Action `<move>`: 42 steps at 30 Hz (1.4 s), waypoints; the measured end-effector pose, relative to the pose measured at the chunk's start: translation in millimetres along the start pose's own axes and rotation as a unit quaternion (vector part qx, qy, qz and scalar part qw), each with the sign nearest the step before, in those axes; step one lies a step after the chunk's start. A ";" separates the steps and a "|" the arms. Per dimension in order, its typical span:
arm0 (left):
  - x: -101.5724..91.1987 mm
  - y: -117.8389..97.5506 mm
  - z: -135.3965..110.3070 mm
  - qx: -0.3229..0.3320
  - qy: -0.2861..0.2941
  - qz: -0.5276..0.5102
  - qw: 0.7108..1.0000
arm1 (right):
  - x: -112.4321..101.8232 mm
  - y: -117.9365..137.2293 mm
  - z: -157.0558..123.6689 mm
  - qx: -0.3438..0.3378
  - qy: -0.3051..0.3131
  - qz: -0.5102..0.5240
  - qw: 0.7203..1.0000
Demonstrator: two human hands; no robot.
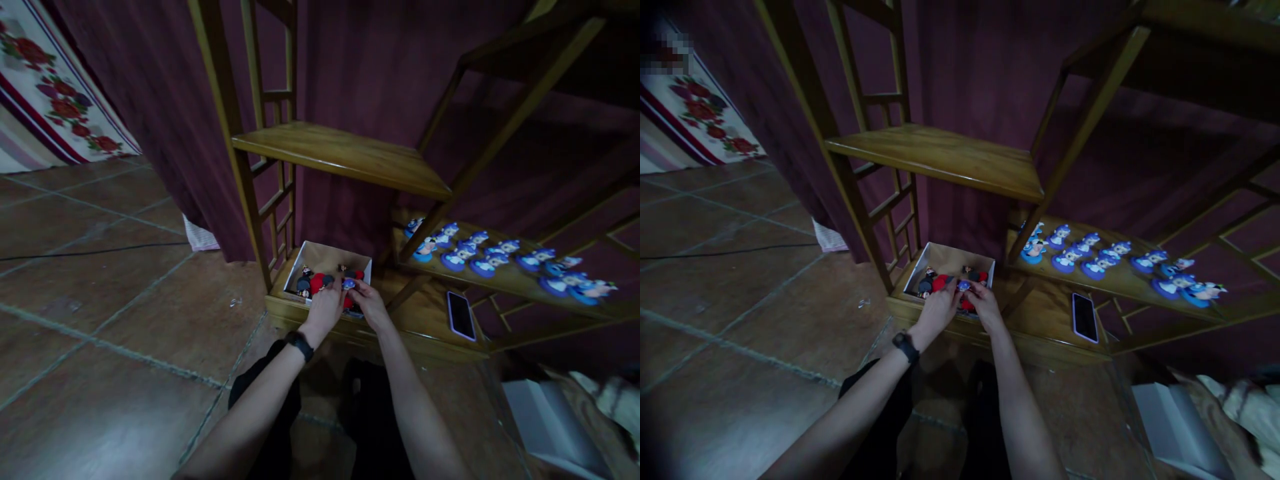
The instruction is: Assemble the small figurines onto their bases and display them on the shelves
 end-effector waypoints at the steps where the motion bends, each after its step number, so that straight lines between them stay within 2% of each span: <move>1: -0.7 -2.7 -7.4 0.011 0.005 0.014 1.000 | -0.5 2.2 -5.8 0.000 0.002 0.002 1.000; 8: -2.6 -11.2 -58.8 0.072 0.052 0.185 0.979 | -8.0 8.3 -57.0 -0.016 -0.026 -0.045 0.999; 15: 4.7 -18.9 -85.9 0.145 0.073 0.328 0.931 | -11.9 13.1 -82.8 -0.030 -0.043 -0.066 0.996; 21: 2.3 -20.0 -102.6 0.190 0.076 0.350 0.914 | -13.5 15.0 -96.6 -0.036 -0.020 -0.052 0.998; 28: -1.5 -15.0 -111.6 0.231 0.085 0.305 0.920 | -5.7 19.6 -104.4 -0.047 0.006 -0.032 0.998; 30: 0.0 -14.8 -112.6 0.248 0.076 0.349 0.900 | -5.4 17.3 -103.6 -0.050 0.010 -0.032 0.998; 34: 3.8 -15.3 -114.6 0.278 0.050 0.482 0.829 | -5.8 10.7 -101.0 -0.052 0.016 -0.028 0.998; 36: 4.2 -15.6 -114.7 0.286 0.049 0.509 0.810 | -5.3 8.0 -99.7 -0.049 0.020 -0.032 0.998; 38: 2.1 -14.2 -111.3 0.272 0.055 0.494 0.824 | -4.4 6.7 -98.5 -0.044 0.022 -0.043 0.998; 42: -6.3 0.6 -89.3 0.154 0.076 0.340 0.925 | -0.2 7.1 -96.9 -0.021 0.026 -0.062 0.998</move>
Point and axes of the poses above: each hand's wrist, its own z-axis towards the middle knuckle, its own x-axis out of the palm, y = z × x, the point moved 5 cm from there along z, towards the middle knuckle, and after that the axes turned 11 degrees about -x, right-handed, at the moved point
